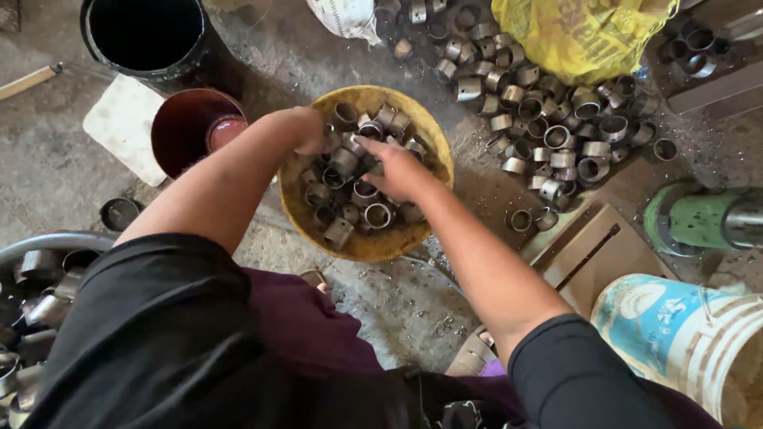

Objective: The person sorts small metal cylindrical parts from a large pile on the floor into a yellow bowl. They pick up the parts by hand, inspect them, and place them into the bowl, occasionally moving the bowl or other containers to continue the task.

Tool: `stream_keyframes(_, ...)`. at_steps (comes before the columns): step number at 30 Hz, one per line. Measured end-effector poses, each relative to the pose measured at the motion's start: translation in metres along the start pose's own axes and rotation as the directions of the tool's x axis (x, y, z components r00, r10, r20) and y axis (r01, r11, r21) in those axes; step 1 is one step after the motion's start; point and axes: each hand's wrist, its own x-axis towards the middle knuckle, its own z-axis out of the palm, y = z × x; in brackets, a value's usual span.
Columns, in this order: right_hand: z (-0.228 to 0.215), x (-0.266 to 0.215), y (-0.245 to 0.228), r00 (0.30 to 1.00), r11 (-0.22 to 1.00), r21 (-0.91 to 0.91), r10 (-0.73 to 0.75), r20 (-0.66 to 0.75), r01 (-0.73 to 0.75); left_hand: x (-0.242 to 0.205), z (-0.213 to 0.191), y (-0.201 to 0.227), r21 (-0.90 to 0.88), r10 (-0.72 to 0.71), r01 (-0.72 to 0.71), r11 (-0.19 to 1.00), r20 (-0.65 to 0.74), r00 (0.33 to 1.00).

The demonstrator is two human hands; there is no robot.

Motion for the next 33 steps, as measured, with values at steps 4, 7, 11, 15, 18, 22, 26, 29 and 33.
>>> stream_keyframes(4, 0.001, -0.012, 0.052, 0.949, 0.973, 0.1, -0.176, -0.26, 0.208, -0.021, -0.011, -0.013, -0.021, -0.089, 0.089, 0.996, -0.005, 0.996)
stream_keyframes(7, -0.025, -0.037, 0.124, 0.932, 0.917, 0.396, 0.176, -0.316, -0.038, -0.048, -0.034, -0.025, -0.01, -0.168, 0.168, 0.986, 0.0, 0.986)
stream_keyframes(11, -0.075, -0.095, 0.243, 0.687, 0.796, 0.577, 0.524, -0.503, -0.185, -0.087, -0.066, -0.034, 0.002, -0.278, 0.278, 0.961, 0.006, 0.961)
stream_keyframes(15, -0.092, -0.168, 0.356, 0.282, 0.846, 0.236, 0.402, -0.871, -0.477, -0.042, -0.099, 0.036, 0.071, -0.165, 0.163, 0.984, 0.02, 0.986)
stream_keyframes(18, -0.092, -0.192, 0.371, 0.263, 0.82, 0.194, 0.382, -0.886, -0.538, -0.005, -0.115, 0.101, 0.135, -0.02, 0.012, 0.991, 0.059, 0.998)
stream_keyframes(22, -0.076, -0.191, 0.317, 0.5, 0.859, -0.015, 0.283, -0.819, -0.512, 0.037, -0.117, 0.192, 0.233, 0.167, -0.205, 0.95, 0.173, 0.971)
stream_keyframes(26, -0.071, -0.179, 0.264, 0.651, 0.685, -0.135, 0.584, -0.485, -0.716, 0.037, -0.064, 0.298, 0.193, 0.446, -0.439, 0.877, 0.012, 0.895)
stream_keyframes(29, -0.076, -0.169, 0.266, 0.657, 0.603, -0.263, 0.669, -0.348, -0.753, 0.033, -0.024, 0.364, 0.178, 0.489, -0.478, 0.86, -0.026, 0.872)
stream_keyframes(33, -0.069, -0.17, 0.283, 0.708, 0.622, -0.35, 0.54, -0.455, -0.7, 0.037, 0.036, 0.416, 0.152, 0.539, -0.525, 0.838, -0.08, 0.838)
